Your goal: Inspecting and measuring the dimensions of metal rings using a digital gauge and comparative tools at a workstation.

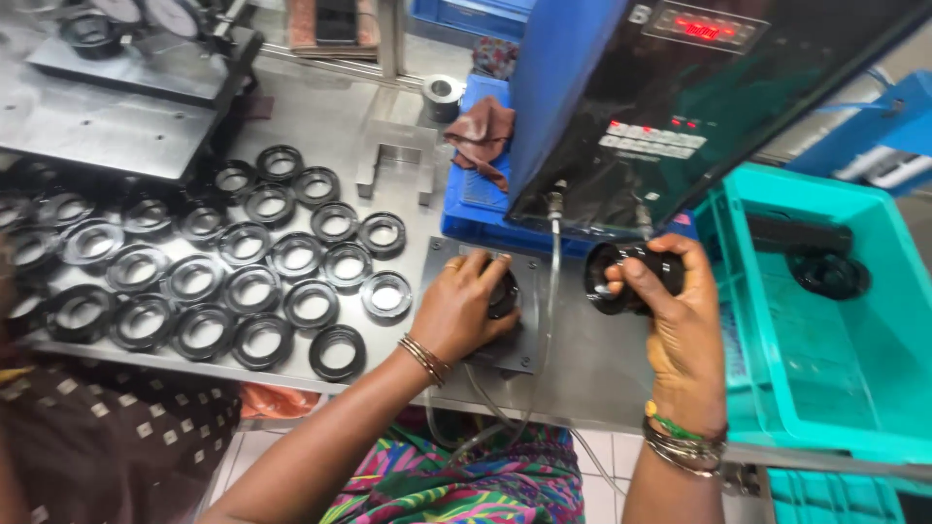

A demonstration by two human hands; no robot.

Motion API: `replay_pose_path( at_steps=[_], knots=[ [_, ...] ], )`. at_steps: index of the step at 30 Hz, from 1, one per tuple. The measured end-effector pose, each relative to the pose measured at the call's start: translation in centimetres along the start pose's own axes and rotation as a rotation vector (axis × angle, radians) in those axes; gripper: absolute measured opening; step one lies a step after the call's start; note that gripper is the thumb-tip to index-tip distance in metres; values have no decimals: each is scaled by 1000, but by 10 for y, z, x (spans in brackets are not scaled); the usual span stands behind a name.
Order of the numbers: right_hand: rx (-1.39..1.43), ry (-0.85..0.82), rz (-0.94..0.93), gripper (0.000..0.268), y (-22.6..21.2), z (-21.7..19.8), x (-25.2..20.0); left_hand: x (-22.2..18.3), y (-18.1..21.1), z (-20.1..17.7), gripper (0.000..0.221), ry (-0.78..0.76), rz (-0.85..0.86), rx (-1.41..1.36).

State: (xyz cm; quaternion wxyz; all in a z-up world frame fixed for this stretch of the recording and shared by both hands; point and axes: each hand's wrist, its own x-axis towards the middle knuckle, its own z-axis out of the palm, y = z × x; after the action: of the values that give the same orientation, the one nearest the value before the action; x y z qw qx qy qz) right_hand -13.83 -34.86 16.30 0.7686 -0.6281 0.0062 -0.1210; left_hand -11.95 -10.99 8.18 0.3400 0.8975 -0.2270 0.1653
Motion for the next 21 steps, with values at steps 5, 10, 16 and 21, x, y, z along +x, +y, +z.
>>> replay_pose_path(
  at_steps=[5, 10, 16, 21],
  knots=[
    [16, -5, 10, 36, -5, 0, -11, -3, -11, 5, 64, 31, 112, 5],
    [6, -24, 21, 36, -15, -5, -21, 1, -1, -12, 65, 91, 109, -74],
    [-22, 8, 28, 37, -10, -20, -17, 0, -35, -17, 66, -136, 166, -288],
    [-55, 29, 37, 36, 0, -20, -8, 7, -3, -30, 90, -206, -147, -74]
  ],
)
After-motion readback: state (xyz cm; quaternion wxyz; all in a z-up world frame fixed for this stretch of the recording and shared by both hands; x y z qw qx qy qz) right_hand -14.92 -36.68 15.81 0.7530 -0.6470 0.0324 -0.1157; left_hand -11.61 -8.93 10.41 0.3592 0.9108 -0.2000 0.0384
